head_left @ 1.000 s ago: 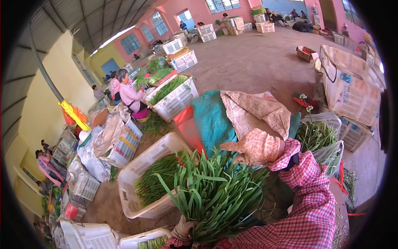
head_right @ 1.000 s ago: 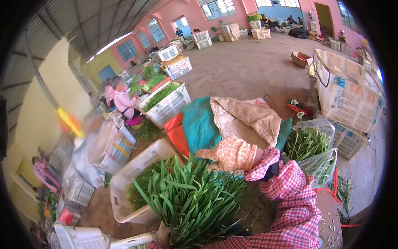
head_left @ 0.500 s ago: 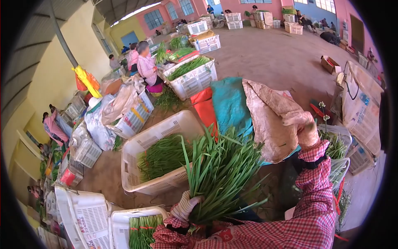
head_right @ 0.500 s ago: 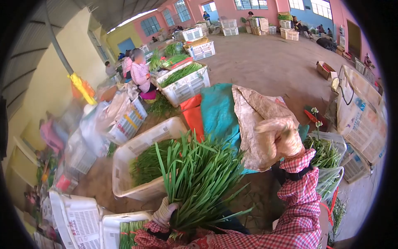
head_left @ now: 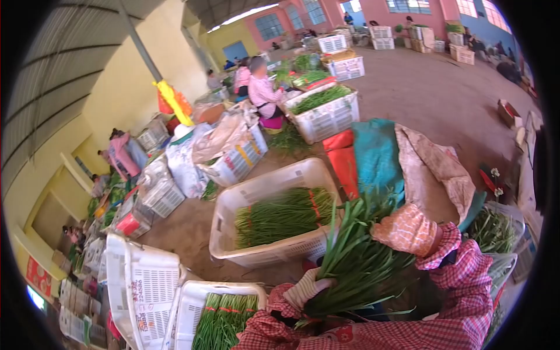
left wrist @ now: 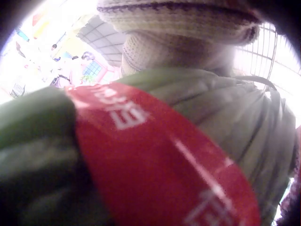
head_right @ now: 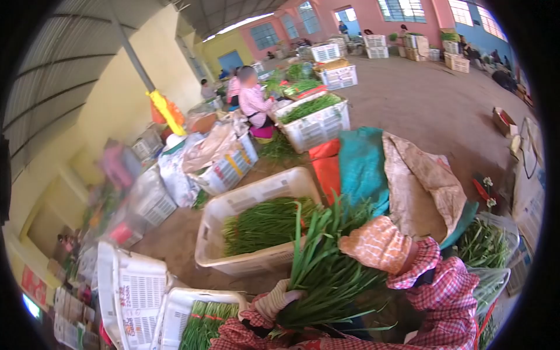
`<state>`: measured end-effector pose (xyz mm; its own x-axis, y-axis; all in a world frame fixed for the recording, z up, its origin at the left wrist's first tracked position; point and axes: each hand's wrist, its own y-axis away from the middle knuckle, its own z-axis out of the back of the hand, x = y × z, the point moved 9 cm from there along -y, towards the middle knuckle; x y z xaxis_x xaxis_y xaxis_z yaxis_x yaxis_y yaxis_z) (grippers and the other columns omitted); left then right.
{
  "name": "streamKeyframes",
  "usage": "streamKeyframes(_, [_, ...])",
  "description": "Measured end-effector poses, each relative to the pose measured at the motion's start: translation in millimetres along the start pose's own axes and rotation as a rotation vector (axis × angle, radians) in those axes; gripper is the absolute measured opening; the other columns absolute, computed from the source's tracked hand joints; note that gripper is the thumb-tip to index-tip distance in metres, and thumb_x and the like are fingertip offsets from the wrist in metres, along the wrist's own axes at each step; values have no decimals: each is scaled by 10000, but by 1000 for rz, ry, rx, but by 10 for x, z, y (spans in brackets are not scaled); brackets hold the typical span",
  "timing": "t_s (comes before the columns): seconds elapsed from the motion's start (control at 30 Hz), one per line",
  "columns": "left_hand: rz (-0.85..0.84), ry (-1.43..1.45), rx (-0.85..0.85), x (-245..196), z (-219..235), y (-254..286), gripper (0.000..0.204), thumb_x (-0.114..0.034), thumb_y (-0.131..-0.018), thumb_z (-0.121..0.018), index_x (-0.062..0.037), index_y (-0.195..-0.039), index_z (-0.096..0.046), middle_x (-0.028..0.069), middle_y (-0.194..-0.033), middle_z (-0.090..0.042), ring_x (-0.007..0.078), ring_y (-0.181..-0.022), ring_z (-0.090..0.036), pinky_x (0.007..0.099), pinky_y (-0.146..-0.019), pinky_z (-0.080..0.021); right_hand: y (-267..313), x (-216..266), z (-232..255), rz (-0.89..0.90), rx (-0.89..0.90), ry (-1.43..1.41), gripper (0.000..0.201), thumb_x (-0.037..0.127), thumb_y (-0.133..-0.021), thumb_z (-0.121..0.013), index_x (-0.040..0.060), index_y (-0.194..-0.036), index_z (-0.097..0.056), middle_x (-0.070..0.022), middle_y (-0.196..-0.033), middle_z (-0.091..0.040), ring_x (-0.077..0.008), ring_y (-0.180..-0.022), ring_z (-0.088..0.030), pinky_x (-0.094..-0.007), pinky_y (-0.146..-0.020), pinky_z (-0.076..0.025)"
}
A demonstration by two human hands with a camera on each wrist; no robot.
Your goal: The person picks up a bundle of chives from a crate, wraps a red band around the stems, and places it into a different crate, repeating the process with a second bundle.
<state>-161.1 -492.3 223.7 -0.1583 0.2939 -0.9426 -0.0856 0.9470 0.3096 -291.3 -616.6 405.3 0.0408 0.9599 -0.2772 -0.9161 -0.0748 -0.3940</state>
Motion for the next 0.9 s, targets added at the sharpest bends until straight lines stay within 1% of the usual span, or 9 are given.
streamKeyframes(0.13, [45, 68, 24, 62, -21, 6, 418, -138, -843, -654, 23, -1226, -607, 59, -1078, -670, 131, -965, -609, 284, -863, -487, 81, -94, 102, 59, -184, -512, 142, 205, -875, -606, 72, -836, -632, -65, -682, -624, -230, -547, -615, -346, -476, -463])
streamKeyframes(0.2, [27, 86, -70, -8, 17, 44, 380, -137, -835, -648, 20, -1181, -631, 52, -1045, -676, 129, -942, -613, 277, -837, -491, 340, -465, 76, -411, -253, -1332, 237, 254, -934, -607, 37, -878, -681, -89, -767, -658, -178, -579, -617, -304, -506, -471])
streamKeyframes(0.3, [50, 164, -61, -149, -30, 109, 335, -128, -820, -639, 19, -1121, -655, 40, -995, -678, 124, -893, -612, 269, -797, -492, 566, -577, 429, -253, -446, -1683, 493, 425, -916, -641, -53, -815, -700, -77, -569, -594, -144, -451, -533, -294, -439, -416])
streamKeyframes(0.33, [60, 167, -34, -123, -42, 96, 335, -128, -820, -639, 19, -1121, -655, 40, -995, -678, 124, -893, -612, 269, -797, -492, 525, -562, 652, -89, -546, -1676, 508, 438, -886, -672, -63, -809, -712, -52, -480, -538, -148, -393, -487, -306, -414, -400])
streamKeyframes(0.37, [35, 117, -63, -120, 9, 87, 321, -124, -810, -634, 21, -1095, -661, 36, -976, -675, 121, -867, -606, 268, -778, -491, 545, -537, 722, -51, -413, -1632, 486, 430, -864, -696, -55, -882, -725, -84, -565, -623, -158, -447, -555, -304, -446, -437])
streamKeyframes(0.5, [-43, 79, -67, -14, 90, 10, 297, -124, -788, -629, 23, -1044, -666, 28, -921, -666, 114, -810, -590, 266, -737, -487, 327, -492, 695, -134, -220, -911, 374, 354, -898, -665, 21, -1066, -698, -160, -921, -717, -263, -682, -697, -340, -574, -531])
streamKeyframes(0.67, [-20, 41, -71, -92, 33, 41, 285, -145, -788, -640, 24, -1016, -665, 28, -900, -665, 111, -789, -587, 263, -718, -489, 74, -216, 281, -130, 46, -205, 231, 249, -868, -613, 75, -1007, -671, -103, -724, -660, -298, -591, -642, -393, -507, -489])
streamKeyframes(0.77, [-26, 82, -86, -213, -47, 96, 278, -160, -798, -643, 22, -1008, -663, 29, -894, -667, 108, -781, -588, 266, -713, -492, 96, -199, 29, -75, 0, -59, 181, 205, -818, -582, 83, -935, -648, -91, -641, -586, -293, -542, -599, -423, -476, -452])
streamKeyframes(0.9, [-109, 88, -92, -123, 121, 53, 284, -184, -802, -652, 16, -1005, -656, 24, -886, -666, 109, -781, -594, 273, -717, -498, 158, -333, -77, -81, -162, -319, 116, 160, -819, -571, 80, -879, -631, -91, -681, -606, -323, -626, -625, -441, -542, -489])
